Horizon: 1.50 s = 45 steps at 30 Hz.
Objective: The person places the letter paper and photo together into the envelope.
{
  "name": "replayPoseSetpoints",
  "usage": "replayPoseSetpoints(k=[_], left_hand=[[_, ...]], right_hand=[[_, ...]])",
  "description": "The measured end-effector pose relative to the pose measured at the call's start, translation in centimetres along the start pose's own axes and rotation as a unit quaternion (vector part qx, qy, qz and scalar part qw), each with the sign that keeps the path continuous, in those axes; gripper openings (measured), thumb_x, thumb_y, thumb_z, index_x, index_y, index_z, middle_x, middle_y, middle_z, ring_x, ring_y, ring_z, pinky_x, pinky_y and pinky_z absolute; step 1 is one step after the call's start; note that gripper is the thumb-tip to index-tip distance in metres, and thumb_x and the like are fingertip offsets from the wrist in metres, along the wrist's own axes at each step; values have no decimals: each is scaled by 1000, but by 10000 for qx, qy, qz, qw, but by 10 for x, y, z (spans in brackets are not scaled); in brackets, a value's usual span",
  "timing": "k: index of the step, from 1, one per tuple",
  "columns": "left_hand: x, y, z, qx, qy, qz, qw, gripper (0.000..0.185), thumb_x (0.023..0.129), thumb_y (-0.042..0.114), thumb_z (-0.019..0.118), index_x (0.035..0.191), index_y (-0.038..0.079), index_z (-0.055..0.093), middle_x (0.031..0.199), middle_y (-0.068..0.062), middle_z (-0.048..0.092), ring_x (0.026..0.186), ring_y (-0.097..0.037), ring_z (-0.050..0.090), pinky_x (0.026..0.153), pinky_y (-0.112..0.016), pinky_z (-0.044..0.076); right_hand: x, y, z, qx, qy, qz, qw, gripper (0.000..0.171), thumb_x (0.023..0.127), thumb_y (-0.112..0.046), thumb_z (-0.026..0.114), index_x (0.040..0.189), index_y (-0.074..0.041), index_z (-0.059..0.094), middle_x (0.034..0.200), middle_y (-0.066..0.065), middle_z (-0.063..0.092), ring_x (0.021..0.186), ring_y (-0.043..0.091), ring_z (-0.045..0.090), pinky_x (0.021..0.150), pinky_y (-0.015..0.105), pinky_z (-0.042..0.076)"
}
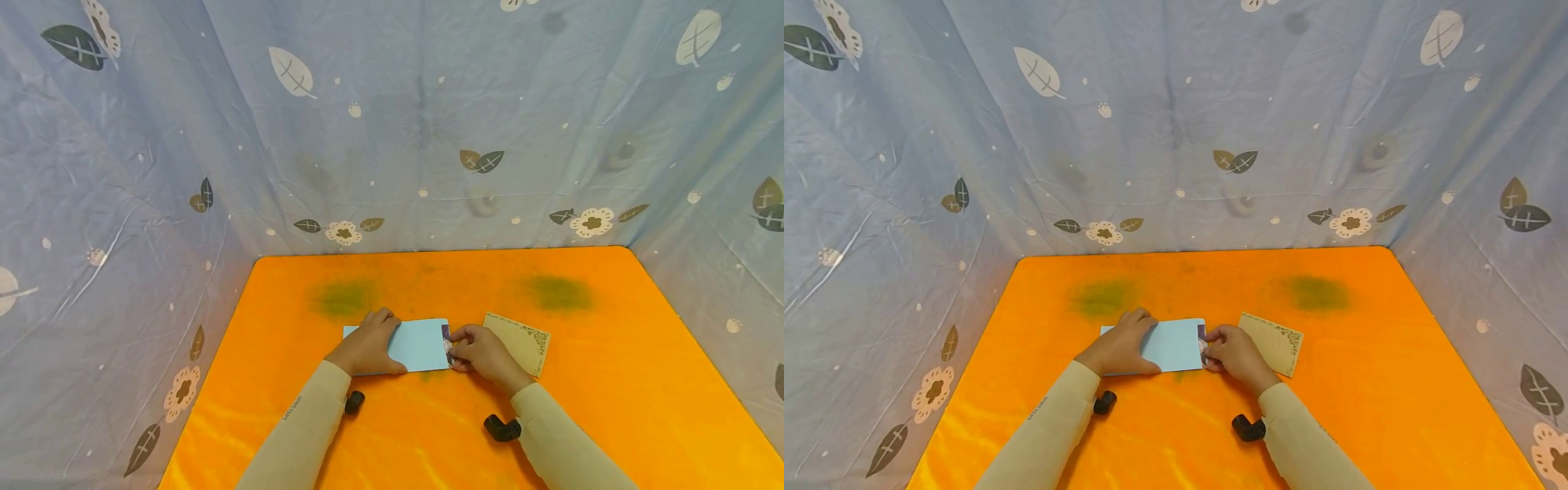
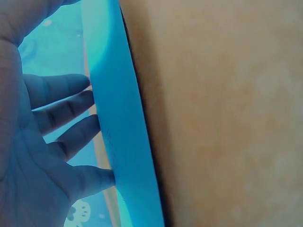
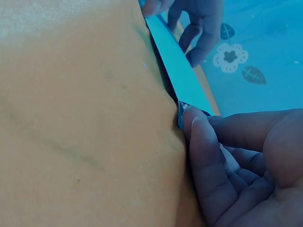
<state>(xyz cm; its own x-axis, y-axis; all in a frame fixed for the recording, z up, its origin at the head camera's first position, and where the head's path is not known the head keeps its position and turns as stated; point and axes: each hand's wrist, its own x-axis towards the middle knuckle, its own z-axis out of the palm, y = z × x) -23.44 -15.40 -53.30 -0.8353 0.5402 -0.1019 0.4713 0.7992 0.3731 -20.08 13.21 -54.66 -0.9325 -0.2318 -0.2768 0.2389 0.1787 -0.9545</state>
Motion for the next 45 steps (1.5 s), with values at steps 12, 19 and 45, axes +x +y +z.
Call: replayPoseSetpoints(k=[12,19,45], left_hand=[[0,1,0,-52,2,9,10000,96,80,57,93,154,6,58,150,-6,50,128,-26,47,102,-39,52],[0,1,0,-44,25,8,10000,96,80,57,93,154,7,58,149,-5,50,127,-25,48,100,-39,53],[0,-2,2,-176,47,23,9998,94,80,55,92,154,7,58,146,-4,50,128,-24,48,101,-37,53]], right_hand=[[1,-3,1,-291,-30,0,9996,24,106,4,68,128,12,64,88,19,69,68,26,70,64,33,63],[-1,-4,4,-341,60,12,9994,22,104,4,70,125,11,66,89,17,70,70,28,71,65,35,63],[-7,-6,0,-107,23,67,9999,27,109,-9,68,128,10,65,100,17,75,78,32,74,71,39,64]])
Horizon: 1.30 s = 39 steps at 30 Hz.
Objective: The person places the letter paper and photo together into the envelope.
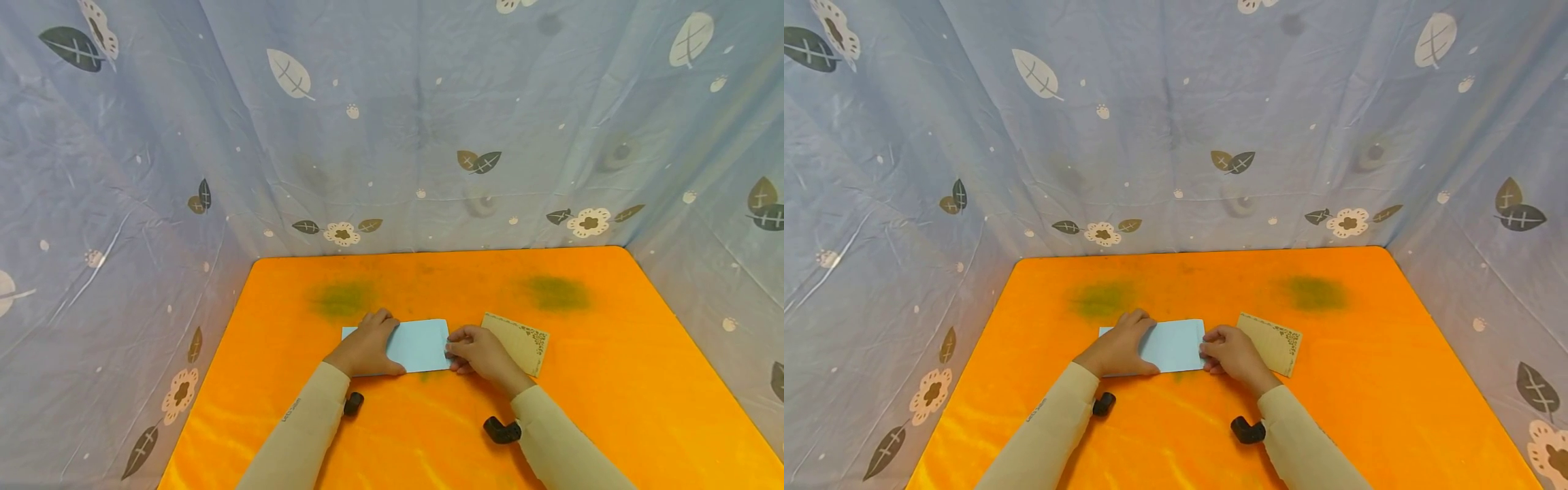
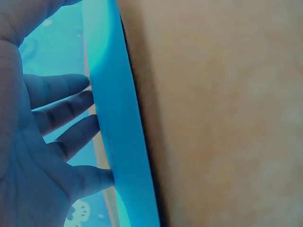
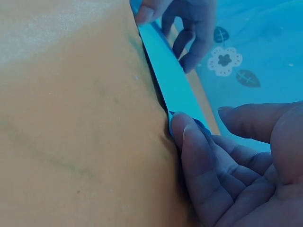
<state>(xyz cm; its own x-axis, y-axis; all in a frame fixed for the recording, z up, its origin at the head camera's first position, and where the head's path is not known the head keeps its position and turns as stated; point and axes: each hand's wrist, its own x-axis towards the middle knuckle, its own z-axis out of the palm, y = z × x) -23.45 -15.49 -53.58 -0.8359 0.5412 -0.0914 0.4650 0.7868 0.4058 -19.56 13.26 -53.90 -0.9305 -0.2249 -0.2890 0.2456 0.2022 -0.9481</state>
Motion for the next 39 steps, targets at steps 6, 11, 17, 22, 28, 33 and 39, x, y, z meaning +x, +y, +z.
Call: replayPoseSetpoints(k=[6,11,17,22,28,33,39], left_hand=[[0,0,0,36,-38,-15,10000,95,81,56,92,154,8,58,148,-3,49,128,-24,47,101,-38,53],[0,1,-1,54,-40,2,10000,94,81,56,92,154,7,58,147,-4,49,127,-25,47,101,-38,53],[0,1,-2,58,-44,35,10000,94,81,56,92,153,6,59,147,-5,50,127,-26,47,100,-39,53],[0,1,-2,52,-27,32,10000,94,81,56,92,153,6,59,146,-5,50,127,-25,48,101,-38,53],[0,2,-2,-29,-21,38,10000,92,81,54,92,153,6,59,146,-5,50,126,-26,48,101,-39,53],[-1,1,-1,-70,-26,18,10000,92,82,54,92,153,7,59,146,-4,50,127,-25,48,101,-38,53],[0,0,0,-83,-23,50,10000,93,82,54,92,154,7,58,147,-3,49,127,-24,48,101,-38,53]], right_hand=[[-7,2,-5,25,93,-95,9999,30,109,-12,68,130,10,65,99,17,75,80,35,75,71,40,63],[-10,3,-16,-22,333,-242,9991,29,110,-11,66,130,10,65,102,19,76,81,35,74,72,40,63],[-12,4,-35,-198,682,-449,9965,33,110,-13,67,135,8,65,108,20,72,88,32,71,77,37,62],[-17,-1,-46,47,900,-526,9945,39,111,-13,66,141,10,61,119,20,67,103,29,69,85,34,62],[-21,1,-55,-317,1170,-778,9896,35,110,-11,66,139,9,62,117,21,67,94,29,66,75,30,59],[-21,4,-61,-681,1352,-811,9852,33,111,-15,66,138,5,64,117,19,69,93,30,67,73,31,58],[-25,5,-70,-823,1462,-723,9832,37,112,-20,66,140,3,62,120,19,67,95,30,65,73,31,57]])
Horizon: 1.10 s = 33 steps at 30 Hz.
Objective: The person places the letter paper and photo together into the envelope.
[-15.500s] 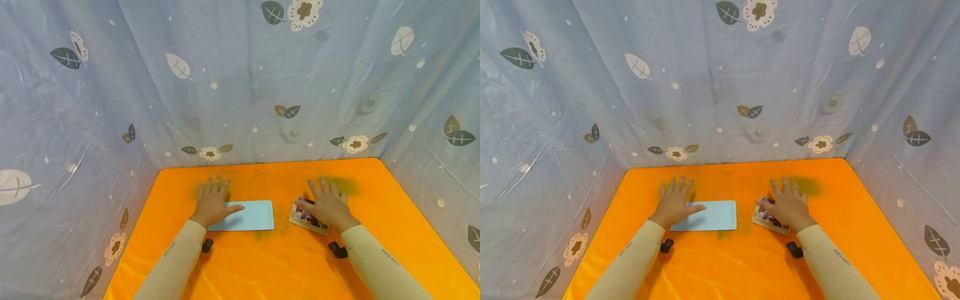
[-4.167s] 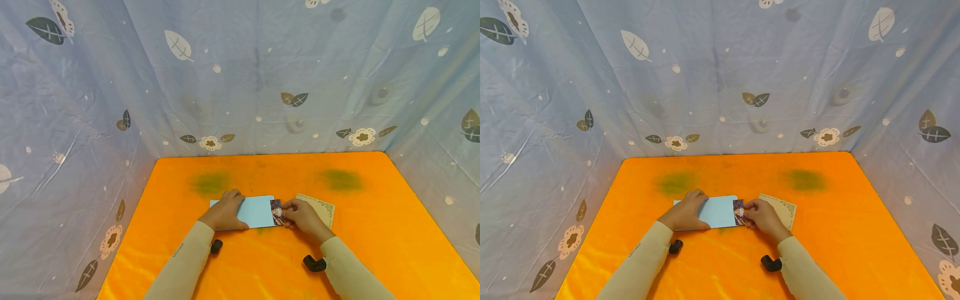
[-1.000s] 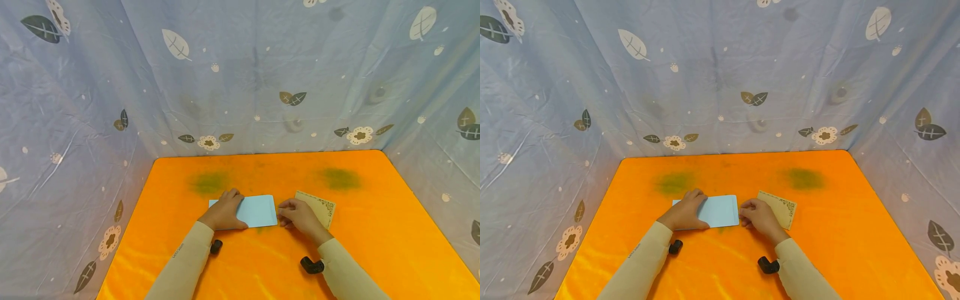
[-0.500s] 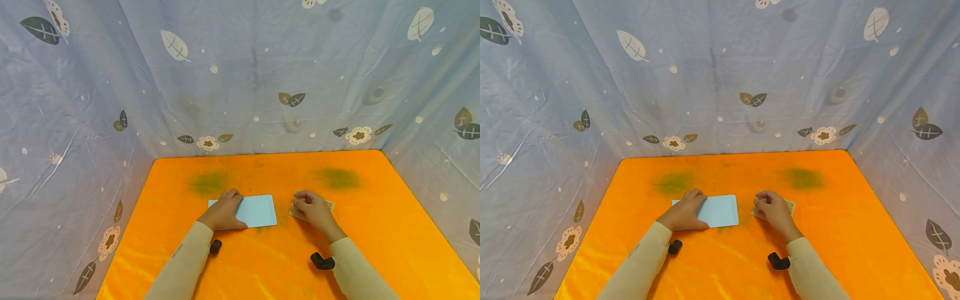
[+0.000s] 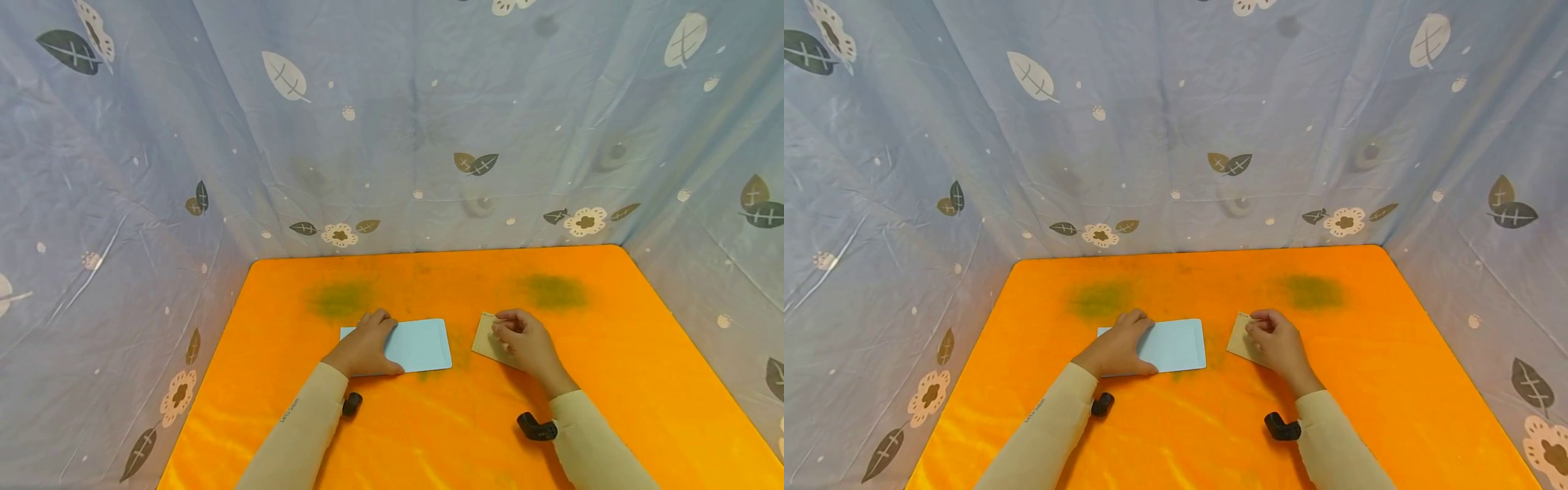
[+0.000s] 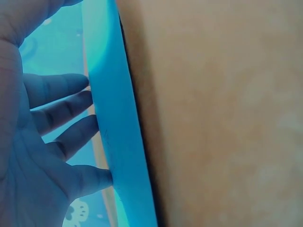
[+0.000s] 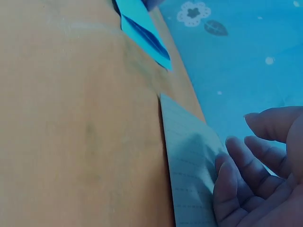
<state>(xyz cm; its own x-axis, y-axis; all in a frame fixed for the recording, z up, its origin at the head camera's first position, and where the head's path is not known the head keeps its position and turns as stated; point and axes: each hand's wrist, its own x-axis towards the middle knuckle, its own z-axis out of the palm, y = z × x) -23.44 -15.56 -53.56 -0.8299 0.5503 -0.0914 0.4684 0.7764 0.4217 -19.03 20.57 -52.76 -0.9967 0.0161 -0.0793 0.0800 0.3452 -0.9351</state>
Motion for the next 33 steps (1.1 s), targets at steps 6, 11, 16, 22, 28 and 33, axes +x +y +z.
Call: replayPoseSetpoints(k=[6,11,16,22,28,33], left_hand=[[-1,2,-1,-52,30,8,10000,91,82,52,92,154,6,59,146,-4,50,127,-24,49,101,-38,53],[-2,3,-2,-87,40,28,10000,91,83,52,93,154,6,59,146,-4,50,127,-25,49,102,-39,53],[-2,3,-2,-77,37,36,10000,90,83,52,92,153,6,59,146,-5,50,127,-25,49,101,-39,53],[-2,2,-2,-30,21,19,10000,91,83,53,92,153,6,59,146,-4,50,127,-25,49,102,-39,53],[-2,3,-2,-26,2,-9,10000,92,83,53,93,154,6,58,147,-5,50,128,-25,49,102,-39,52],[-2,3,-2,-59,11,-4,10000,91,83,52,93,154,6,59,147,-5,50,128,-25,50,102,-39,53]], right_hand=[[-2,1,-9,-424,143,100,9989,45,113,-28,66,146,1,58,123,16,64,100,30,62,76,31,55],[-1,3,-17,-598,191,143,9979,49,112,-31,66,148,1,57,124,16,63,107,30,60,78,30,51],[-1,9,-26,-667,165,205,9974,50,112,-28,66,150,2,55,127,18,62,111,34,60,73,31,51],[-1,16,-36,-804,148,360,9960,56,113,-30,64,156,3,50,135,22,60,118,38,60,89,43,52],[-2,20,-46,-790,-58,578,9952,66,112,-35,64,160,5,42,148,30,51,129,46,55,105,58,48],[-4,21,-53,-860,-257,708,9934,75,111,-39,65,162,8,35,156,38,41,139,54,45,109,66,44]])
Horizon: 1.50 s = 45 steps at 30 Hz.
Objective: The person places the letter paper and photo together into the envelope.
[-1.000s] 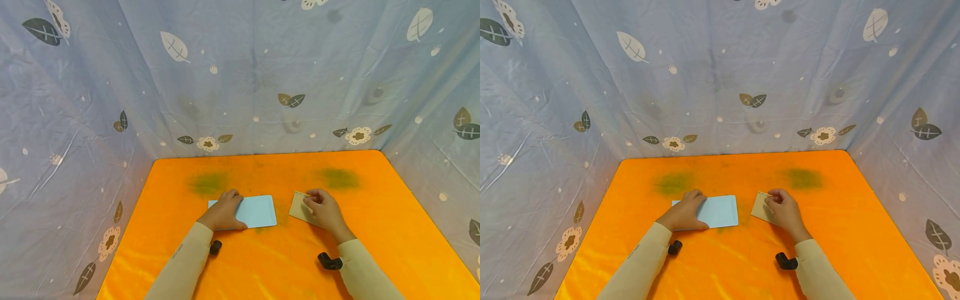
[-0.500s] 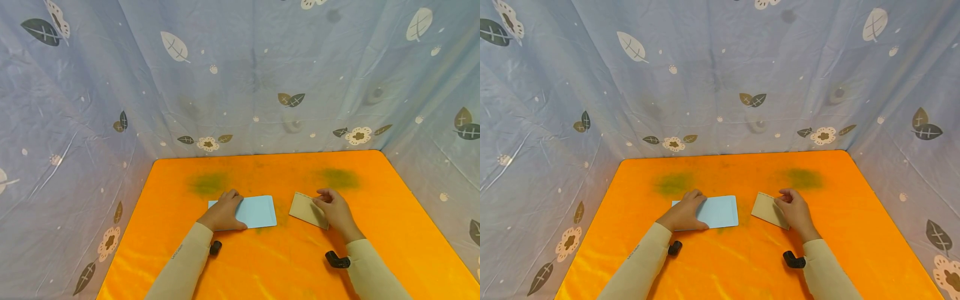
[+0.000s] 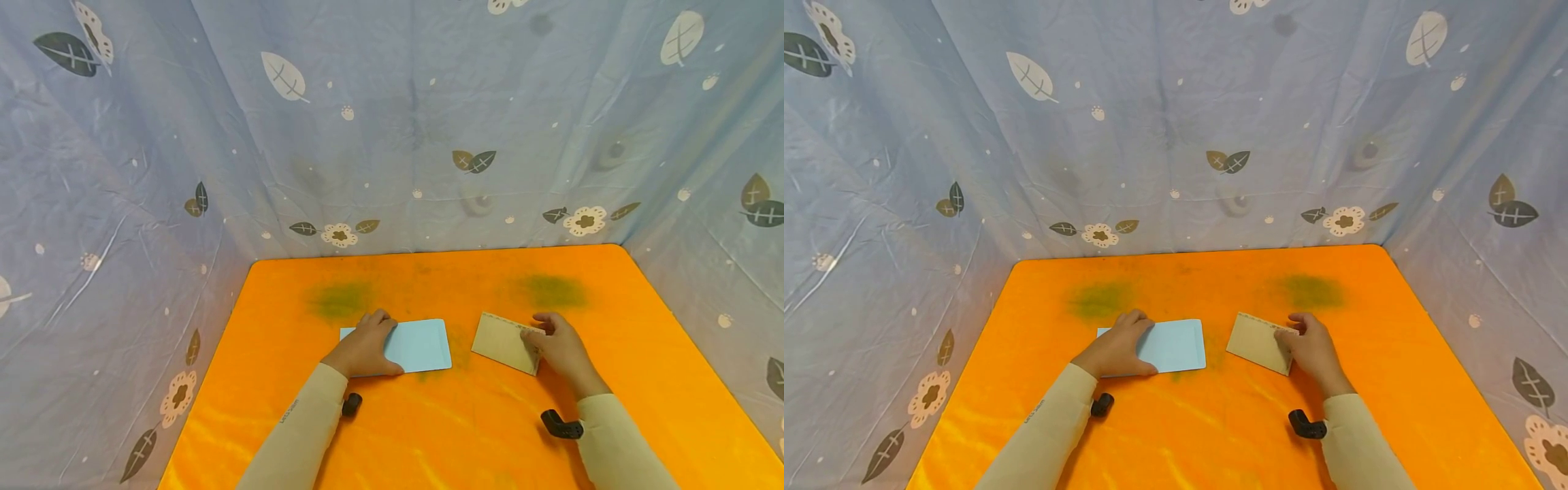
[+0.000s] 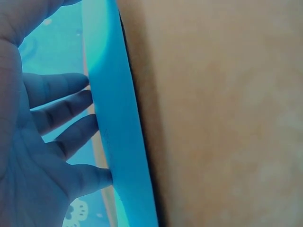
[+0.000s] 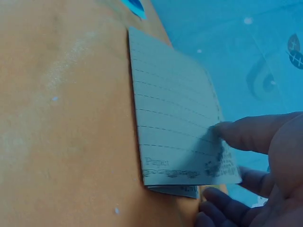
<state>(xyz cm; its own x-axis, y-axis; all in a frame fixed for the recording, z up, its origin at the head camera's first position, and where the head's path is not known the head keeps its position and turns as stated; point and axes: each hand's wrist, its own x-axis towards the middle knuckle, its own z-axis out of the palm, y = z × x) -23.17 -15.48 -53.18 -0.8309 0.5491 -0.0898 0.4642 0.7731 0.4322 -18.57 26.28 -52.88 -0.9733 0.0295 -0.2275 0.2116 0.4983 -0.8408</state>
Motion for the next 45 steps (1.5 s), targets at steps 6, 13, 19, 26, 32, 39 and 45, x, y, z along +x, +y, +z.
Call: replayPoseSetpoints(k=[6,13,19,26,32,39,45], left_hand=[[0,0,0,-14,-1,-1,10000,91,83,51,92,154,6,58,147,-5,50,129,-26,49,102,-39,53],[0,-1,1,-9,-8,-27,10000,92,82,52,92,155,6,58,148,-5,49,130,-26,48,103,-39,52],[0,0,1,-4,-13,-25,10000,93,82,53,92,155,6,58,148,-5,50,129,-26,49,103,-39,52],[1,0,2,-9,0,1,10000,92,82,53,93,153,6,59,146,-5,50,127,-26,49,102,-39,53],[0,0,2,-28,6,12,10000,91,82,52,93,154,6,59,147,-5,50,128,-25,49,101,-39,53],[0,-2,1,-62,5,0,10000,92,83,54,92,154,6,58,148,-5,50,128,-26,49,102,-40,53],[0,-2,0,-90,26,-11,10000,92,82,53,93,154,6,58,149,-5,49,130,-26,49,102,-40,53]], right_hand=[[-1,3,-4,-220,-122,175,9995,78,109,-38,68,161,9,34,153,40,39,136,56,43,107,68,43],[-4,0,-5,-202,-243,525,9981,82,103,-27,77,157,15,32,151,43,38,130,58,46,104,67,45],[-7,-4,0,-397,-127,564,9975,73,103,-24,76,152,17,41,142,37,46,117,49,51,93,58,50],[-13,-5,6,-669,156,488,9964,40,100,-18,77,118,8,54,111,23,57,86,33,52,69,43,46],[-17,-3,9,-487,175,471,9975,29,102,-16,75,101,-1,49,93,14,51,74,28,46,63,39,39],[-21,0,7,-231,-27,342,9991,29,105,-21,73,99,-3,50,88,11,50,75,28,46,64,41,37],[-20,2,4,110,-122,209,9996,27,107,-19,72,104,-2,52,89,10,54,69,25,45,59,35,38]])
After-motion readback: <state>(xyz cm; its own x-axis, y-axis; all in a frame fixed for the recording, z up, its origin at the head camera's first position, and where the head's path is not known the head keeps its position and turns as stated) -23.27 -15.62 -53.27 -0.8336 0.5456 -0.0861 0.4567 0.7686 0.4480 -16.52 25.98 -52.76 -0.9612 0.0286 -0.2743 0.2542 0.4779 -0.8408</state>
